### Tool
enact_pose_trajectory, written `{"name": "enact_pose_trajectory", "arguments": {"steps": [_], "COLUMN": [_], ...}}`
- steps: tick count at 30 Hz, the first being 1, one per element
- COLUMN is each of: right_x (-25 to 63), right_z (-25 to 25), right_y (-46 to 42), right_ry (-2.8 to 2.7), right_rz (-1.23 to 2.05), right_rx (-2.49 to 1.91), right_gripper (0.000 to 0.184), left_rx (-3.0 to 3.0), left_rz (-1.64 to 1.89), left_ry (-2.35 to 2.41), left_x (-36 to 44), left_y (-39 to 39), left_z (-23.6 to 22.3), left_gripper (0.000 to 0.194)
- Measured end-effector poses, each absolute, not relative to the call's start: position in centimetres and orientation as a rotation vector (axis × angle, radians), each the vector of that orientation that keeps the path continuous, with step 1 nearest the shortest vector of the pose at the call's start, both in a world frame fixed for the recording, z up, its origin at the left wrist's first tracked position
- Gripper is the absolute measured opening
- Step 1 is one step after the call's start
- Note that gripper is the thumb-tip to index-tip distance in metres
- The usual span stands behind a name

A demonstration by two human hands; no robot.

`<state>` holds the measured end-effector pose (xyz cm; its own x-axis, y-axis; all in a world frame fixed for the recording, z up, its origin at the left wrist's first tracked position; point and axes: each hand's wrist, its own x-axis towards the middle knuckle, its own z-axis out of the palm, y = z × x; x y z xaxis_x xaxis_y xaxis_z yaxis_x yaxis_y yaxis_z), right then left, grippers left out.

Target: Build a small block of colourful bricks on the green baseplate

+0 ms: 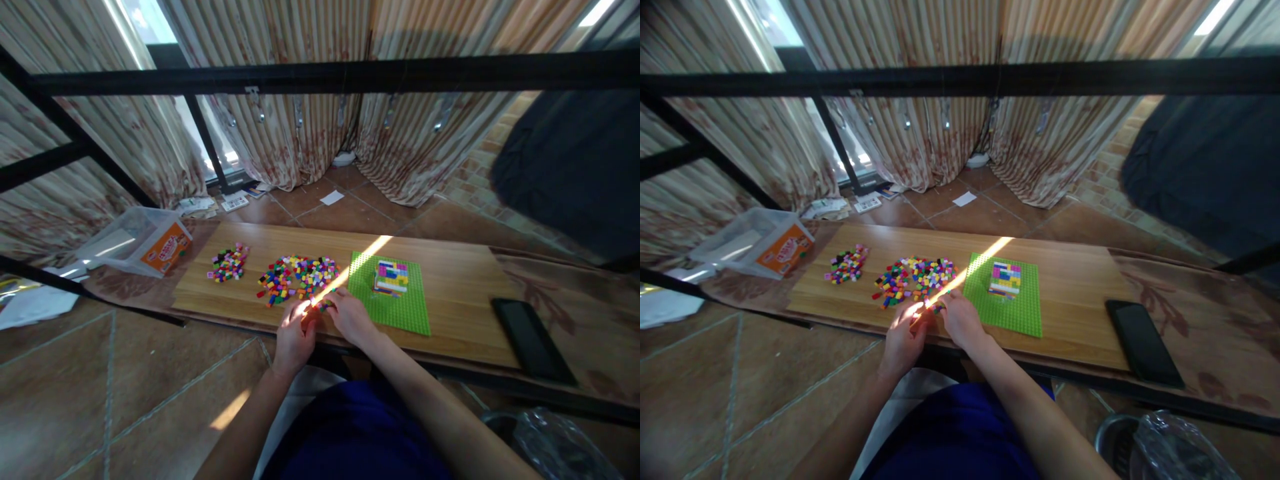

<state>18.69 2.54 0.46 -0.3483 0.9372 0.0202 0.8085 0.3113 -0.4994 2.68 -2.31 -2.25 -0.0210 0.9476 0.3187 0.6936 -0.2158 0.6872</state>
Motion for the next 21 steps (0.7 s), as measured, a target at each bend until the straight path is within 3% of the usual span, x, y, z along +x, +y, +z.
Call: {"name": "enact_pose_trajectory", "arguments": {"steps": [6,16,21], "right_x": [19.0,20.1,21.4], "right_z": [0.6,3.1,3.2], "right_y": [2.1,-1.0,-2.3], "right_ry": [-2.165,-1.883,-2.068], "right_rz": [0.629,0.695,0.722], "right_rx": [-1.517,-1.254,-1.280], "right_gripper": [0.014,0.016,0.016], "left_rx": [1.805,1.286,1.242], "left_rz": [1.079,1.062,0.889], "left_ry": [1.704,1.283,1.259], "left_x": [3.4,5.7,6.4], "left_y": [-2.3,-1.6,-1.9], "left_z": [-1.1,2.3,2.8], "left_gripper": [0.034,0.026,0.028]}}
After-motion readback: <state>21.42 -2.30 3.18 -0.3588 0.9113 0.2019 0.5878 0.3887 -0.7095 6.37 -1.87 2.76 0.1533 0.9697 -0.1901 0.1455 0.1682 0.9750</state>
